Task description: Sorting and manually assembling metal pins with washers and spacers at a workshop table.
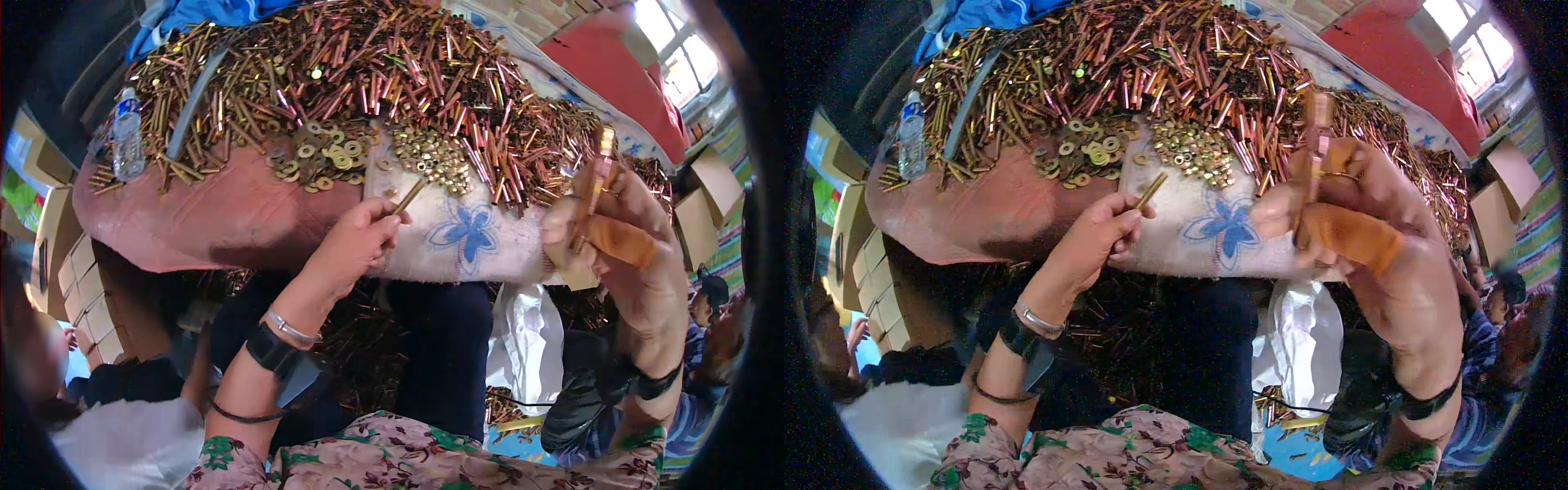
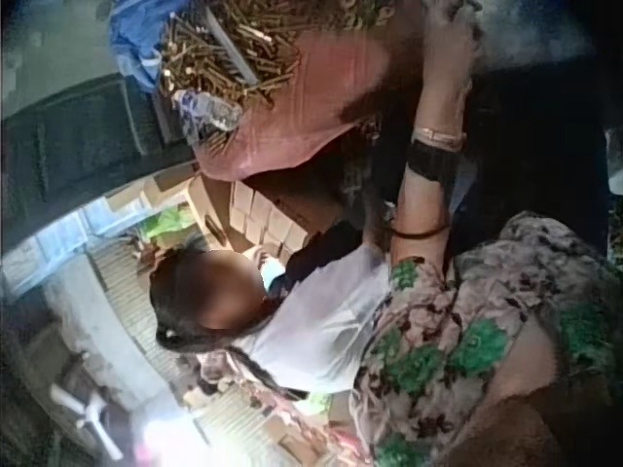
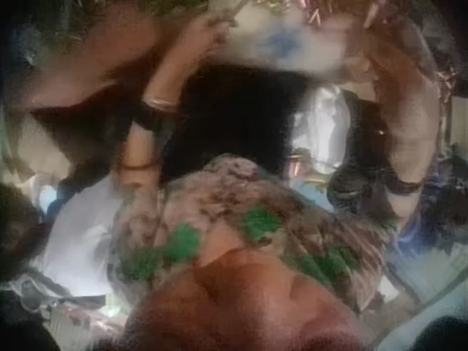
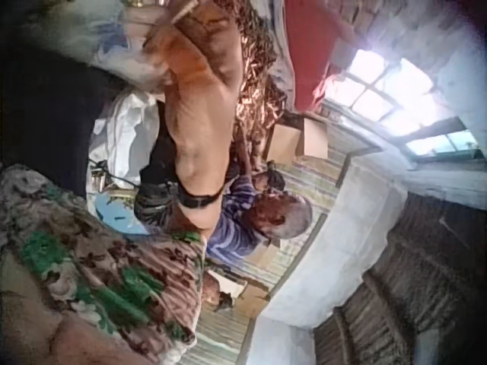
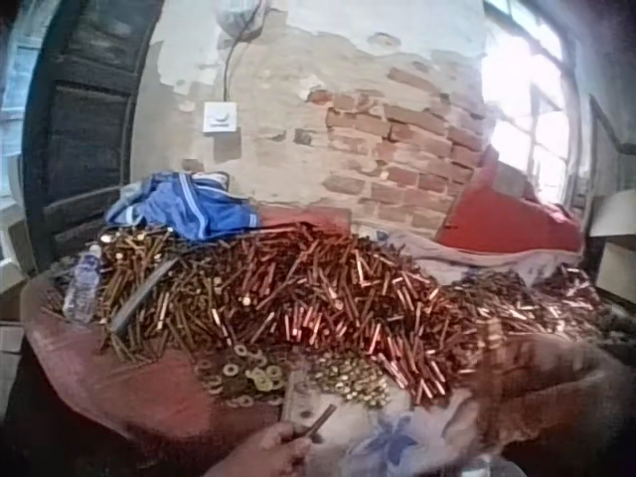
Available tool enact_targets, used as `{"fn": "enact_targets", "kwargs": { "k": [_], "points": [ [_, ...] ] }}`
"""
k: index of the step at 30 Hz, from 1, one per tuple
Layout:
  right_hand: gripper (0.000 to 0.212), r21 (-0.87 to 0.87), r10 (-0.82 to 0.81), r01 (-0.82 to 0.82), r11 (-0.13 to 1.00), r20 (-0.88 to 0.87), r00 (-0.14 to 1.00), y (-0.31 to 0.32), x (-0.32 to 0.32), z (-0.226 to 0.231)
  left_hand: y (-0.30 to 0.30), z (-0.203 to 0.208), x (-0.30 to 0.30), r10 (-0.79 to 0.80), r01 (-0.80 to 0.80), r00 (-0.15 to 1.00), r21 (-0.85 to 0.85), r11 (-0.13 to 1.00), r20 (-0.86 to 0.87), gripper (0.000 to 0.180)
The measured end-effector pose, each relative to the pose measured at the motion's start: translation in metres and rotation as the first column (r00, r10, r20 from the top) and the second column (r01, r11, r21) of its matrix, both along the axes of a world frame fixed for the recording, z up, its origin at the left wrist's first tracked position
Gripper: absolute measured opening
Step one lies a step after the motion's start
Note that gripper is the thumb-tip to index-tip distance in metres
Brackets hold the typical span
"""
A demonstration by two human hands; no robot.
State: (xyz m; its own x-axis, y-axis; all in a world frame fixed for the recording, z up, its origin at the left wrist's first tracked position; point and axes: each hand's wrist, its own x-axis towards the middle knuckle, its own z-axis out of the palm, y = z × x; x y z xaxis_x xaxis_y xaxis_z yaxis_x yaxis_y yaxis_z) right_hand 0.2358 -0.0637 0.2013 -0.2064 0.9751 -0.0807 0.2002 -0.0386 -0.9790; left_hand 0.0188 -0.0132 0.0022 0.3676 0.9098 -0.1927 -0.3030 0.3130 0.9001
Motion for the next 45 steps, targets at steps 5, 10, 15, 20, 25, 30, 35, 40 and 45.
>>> {"fn": "enact_targets", "kwargs": {
  "k": [5,10,15,20,25,30,35,40,45],
  "points": [
    [0.035,0.086,-0.097,0.114,0.99,-0.187,0.978,-0.013,-0.015,-0.045,-0.026,0.003,-0.006,-0.008,0.011,0.998,-0.058,0.998,0.054,0.013],
    [0.028,-0.134,-0.196,0.143,0.981,-0.61,0.768,0.003,-0.018,-0.131,-0.062,-0.005,0.001,-0.063,0.081,0.988,-0.124,0.989,0.142,0.014],
    [0.023,-0.132,-0.209,0.163,0.978,-0.68,0.702,0.011,-0.031,-0.18,-0.069,-0.016,0.002,-0.065,0.074,0.995,-0.126,0.989,0.08,0.015],
    [0.021,-0.172,-0.231,0.155,0.973,-0.667,0.708,0.019,-0.036,-0.197,-0.064,-0.017,0.002,-0.084,0.078,0.996,-0.141,0.987,-0.031,0.015],
    [0.019,-0.154,-0.205,0.138,0.978,-0.632,0.748,0.02,-0.034,-0.206,-0.064,-0.028,0.011,-0.037,0.053,0.971,0.063,0.997,-0.237,0.015],
    [0.018,-0.241,-0.183,0.021,0.97,-0.672,0.717,0.012,-0.04,-0.21,-0.064,-0.034,0.016,0.043,-0.014,0.968,0.118,0.993,-0.249,0.015],
    [0.016,-0.177,0.186,-0.219,0.959,-0.186,0.965,0.01,-0.046,-0.213,-0.06,-0.019,0.024,0.137,-0.105,0.984,-0.249,0.963,0.115,0.019],
    [0.03,-0.179,0.152,-0.185,0.966,-0.182,0.971,0.006,-0.061,-0.197,-0.057,-0.024,0.011,0.194,-0.159,0.973,-0.246,0.956,0.126,0.019],
    [0.023,0.094,-0.135,0.131,0.987,0.045,0.99,0.038,-0.062,-0.196,-0.053,-0.029,0.001,0.344,-0.294,0.93,-0.3,0.907,0.13,0.015]
  ]
}}
